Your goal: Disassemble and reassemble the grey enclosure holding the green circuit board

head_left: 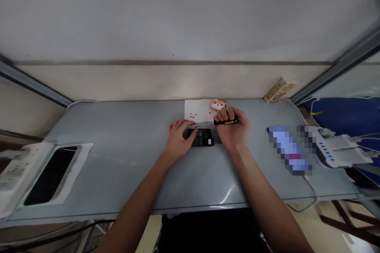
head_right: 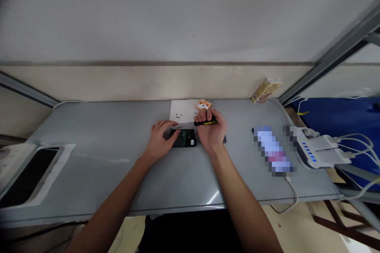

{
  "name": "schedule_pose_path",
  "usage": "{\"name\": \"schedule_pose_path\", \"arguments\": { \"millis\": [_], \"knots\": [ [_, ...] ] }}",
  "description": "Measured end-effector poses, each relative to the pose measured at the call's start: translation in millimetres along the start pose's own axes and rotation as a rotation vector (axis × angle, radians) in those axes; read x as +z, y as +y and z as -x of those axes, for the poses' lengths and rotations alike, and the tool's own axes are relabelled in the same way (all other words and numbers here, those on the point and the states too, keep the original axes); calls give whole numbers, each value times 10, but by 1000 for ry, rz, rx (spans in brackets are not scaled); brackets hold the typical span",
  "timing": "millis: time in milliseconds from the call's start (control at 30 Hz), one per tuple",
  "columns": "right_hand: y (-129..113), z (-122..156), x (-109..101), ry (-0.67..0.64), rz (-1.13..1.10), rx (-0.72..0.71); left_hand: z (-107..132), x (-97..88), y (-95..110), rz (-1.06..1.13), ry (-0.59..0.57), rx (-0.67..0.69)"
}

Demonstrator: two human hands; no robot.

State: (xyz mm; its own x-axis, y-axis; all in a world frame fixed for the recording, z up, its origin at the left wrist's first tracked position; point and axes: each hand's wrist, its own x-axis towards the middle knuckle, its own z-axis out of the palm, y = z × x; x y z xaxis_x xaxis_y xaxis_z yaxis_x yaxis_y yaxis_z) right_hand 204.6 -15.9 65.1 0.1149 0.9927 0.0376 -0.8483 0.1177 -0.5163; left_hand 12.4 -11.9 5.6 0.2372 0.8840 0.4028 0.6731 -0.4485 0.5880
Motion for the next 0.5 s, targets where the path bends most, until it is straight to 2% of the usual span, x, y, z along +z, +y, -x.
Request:
{"name": "schedule_pose_path", "arguments": {
  "millis": [200,500],
  "knots": [
    [-9,19,-15,-27,-42,20,0,0,-23,8,16,25],
    [-34,14,-17,6,-14,33,-11,20,-11,22,39,31]
  ]
}}
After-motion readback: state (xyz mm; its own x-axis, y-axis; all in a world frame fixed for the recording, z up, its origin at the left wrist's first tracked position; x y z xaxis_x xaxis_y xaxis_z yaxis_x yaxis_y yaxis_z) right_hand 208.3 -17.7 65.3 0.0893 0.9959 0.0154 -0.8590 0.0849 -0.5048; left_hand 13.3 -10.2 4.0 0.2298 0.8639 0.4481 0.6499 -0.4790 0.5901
